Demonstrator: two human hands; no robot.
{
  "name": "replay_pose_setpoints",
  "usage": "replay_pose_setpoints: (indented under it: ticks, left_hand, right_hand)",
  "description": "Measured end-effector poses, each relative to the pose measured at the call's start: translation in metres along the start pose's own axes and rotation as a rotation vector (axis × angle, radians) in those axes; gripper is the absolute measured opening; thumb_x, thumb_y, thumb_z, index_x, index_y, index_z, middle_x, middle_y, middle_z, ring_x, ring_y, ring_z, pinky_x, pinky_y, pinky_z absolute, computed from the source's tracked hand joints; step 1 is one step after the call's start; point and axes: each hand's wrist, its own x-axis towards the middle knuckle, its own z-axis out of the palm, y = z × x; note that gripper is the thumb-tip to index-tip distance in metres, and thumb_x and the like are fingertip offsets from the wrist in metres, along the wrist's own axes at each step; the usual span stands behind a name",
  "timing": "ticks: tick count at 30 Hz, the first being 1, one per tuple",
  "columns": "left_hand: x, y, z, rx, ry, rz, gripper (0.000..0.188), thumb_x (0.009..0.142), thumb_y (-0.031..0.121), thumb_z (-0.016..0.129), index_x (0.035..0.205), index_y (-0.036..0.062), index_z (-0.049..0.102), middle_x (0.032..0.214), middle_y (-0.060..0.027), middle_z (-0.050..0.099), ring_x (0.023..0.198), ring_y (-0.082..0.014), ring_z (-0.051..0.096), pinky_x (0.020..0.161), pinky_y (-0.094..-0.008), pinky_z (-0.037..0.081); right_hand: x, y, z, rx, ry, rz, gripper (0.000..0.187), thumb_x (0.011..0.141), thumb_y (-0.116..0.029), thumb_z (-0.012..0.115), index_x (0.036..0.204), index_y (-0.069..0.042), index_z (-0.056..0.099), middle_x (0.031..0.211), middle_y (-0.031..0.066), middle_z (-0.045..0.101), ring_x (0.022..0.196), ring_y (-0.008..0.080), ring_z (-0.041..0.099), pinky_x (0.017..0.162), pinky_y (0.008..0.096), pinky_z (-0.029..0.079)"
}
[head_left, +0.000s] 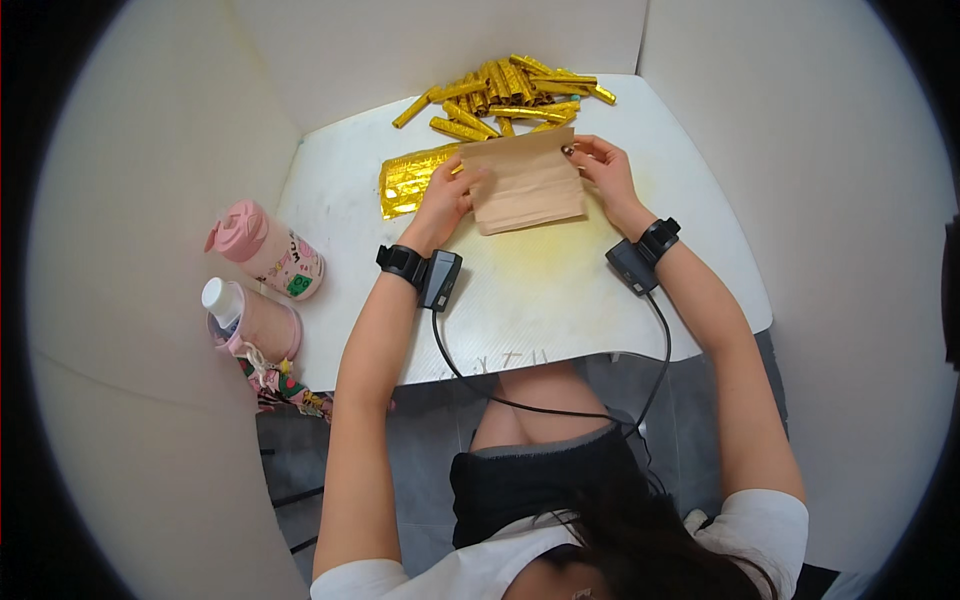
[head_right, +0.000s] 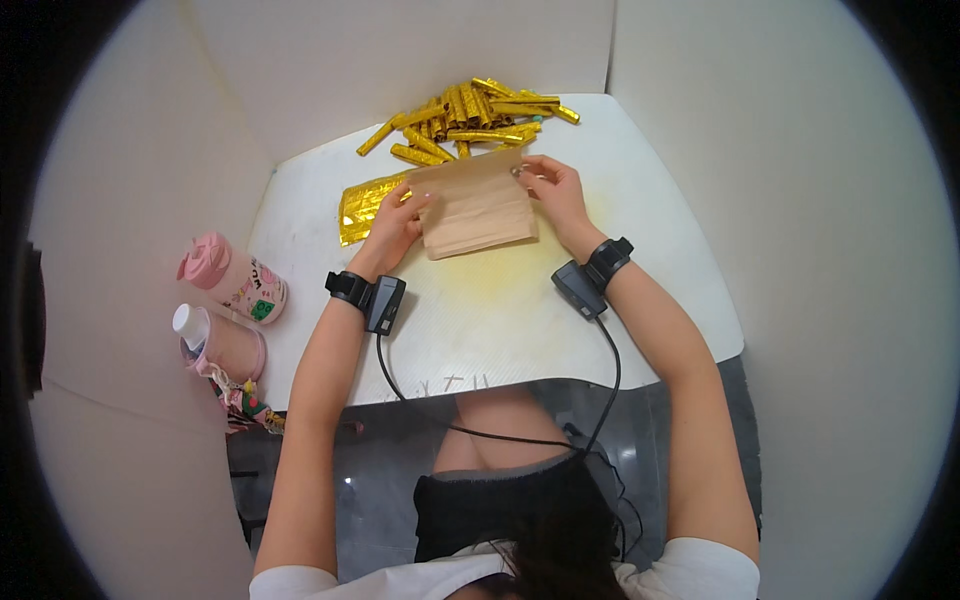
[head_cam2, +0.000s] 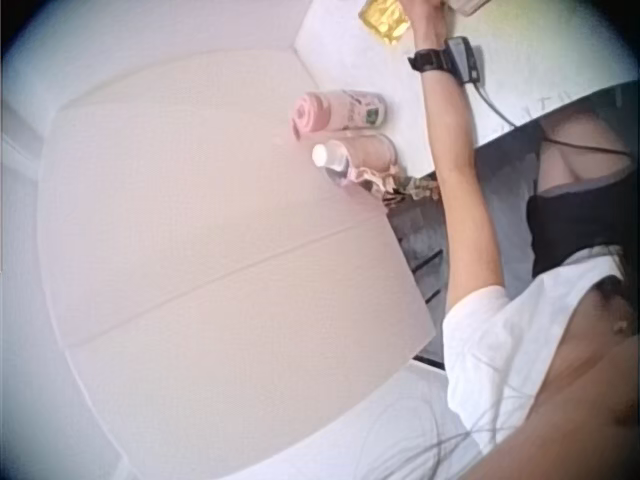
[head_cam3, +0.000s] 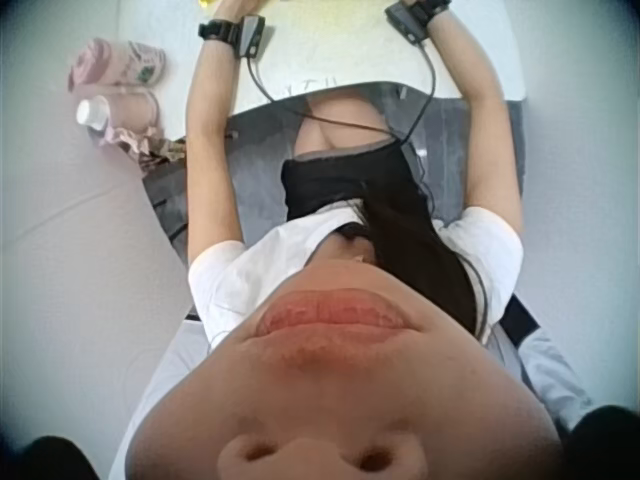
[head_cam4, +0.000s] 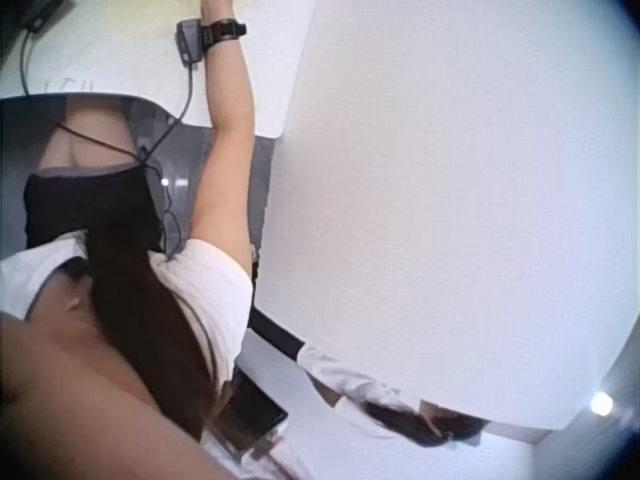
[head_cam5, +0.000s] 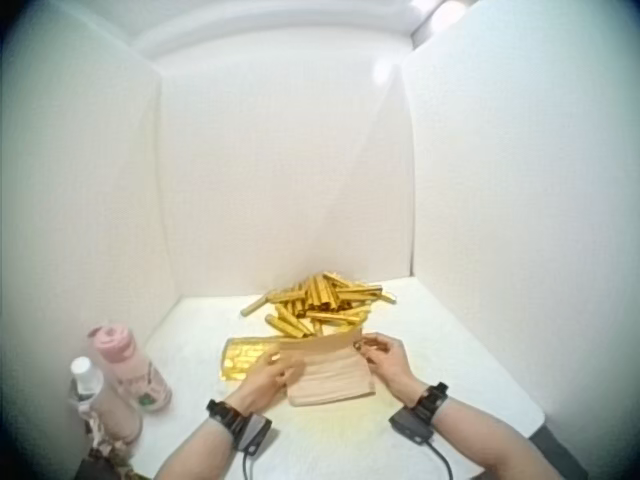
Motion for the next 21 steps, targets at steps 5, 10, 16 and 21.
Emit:
replay_pose_setpoints:
  ticks: [5,10,16,21]
  left_hand:
    - [-0.002,0.004,0.010,0.056,-0.112,0.045,0.035,0.086,-0.007,0.046,0.114,0.0065,0.062,0.111,-0.0059,0.062,0.097,-0.0130,0.062,0.082,-0.0255,0.052]
    - [-0.001,0.001,0.000,0.139,-0.107,0.064,0.033,0.086,-0.007,0.038,0.104,0.0031,0.063,0.124,-0.0061,0.061,0.099,-0.0135,0.061,0.083,-0.0250,0.051]
    - [-0.004,-0.001,0.008,0.466,-0.320,0.199,0.040,0.086,-0.003,0.040,0.117,0.0049,0.062,0.125,-0.0078,0.061,0.109,-0.0137,0.059,0.088,-0.0254,0.050]
    - [-0.008,0.011,0.008,0.234,-0.364,0.022,0.041,0.090,0.015,0.048,0.129,0.0053,0.056,0.131,-0.0094,0.056,0.120,-0.0170,0.052,0.105,-0.0338,0.039]
  right_hand:
    - [0.000,0.000,-0.010,0.058,-0.056,0.014,0.014,0.089,-0.003,0.055,0.098,-0.004,0.066,0.097,0.0015,0.066,0.088,0.0089,0.062,0.078,0.0257,0.050]
    - [-0.004,-0.010,0.000,0.098,-0.103,0.104,0.011,0.092,-0.008,0.052,0.097,-0.008,0.061,0.095,-0.0023,0.064,0.088,0.0052,0.059,0.077,0.0200,0.045]
    - [0.004,0.005,-0.002,-0.197,-0.014,-0.042,0.015,0.087,-0.004,0.062,0.101,-0.005,0.058,0.093,0.0018,0.066,0.083,0.0089,0.062,0.073,0.0204,0.049]
    - [-0.001,-0.004,0.001,0.171,-0.004,-0.044,0.031,0.083,0.004,0.067,0.111,-0.001,0.054,0.095,0.0089,0.069,0.088,0.0113,0.066,0.075,0.0202,0.053]
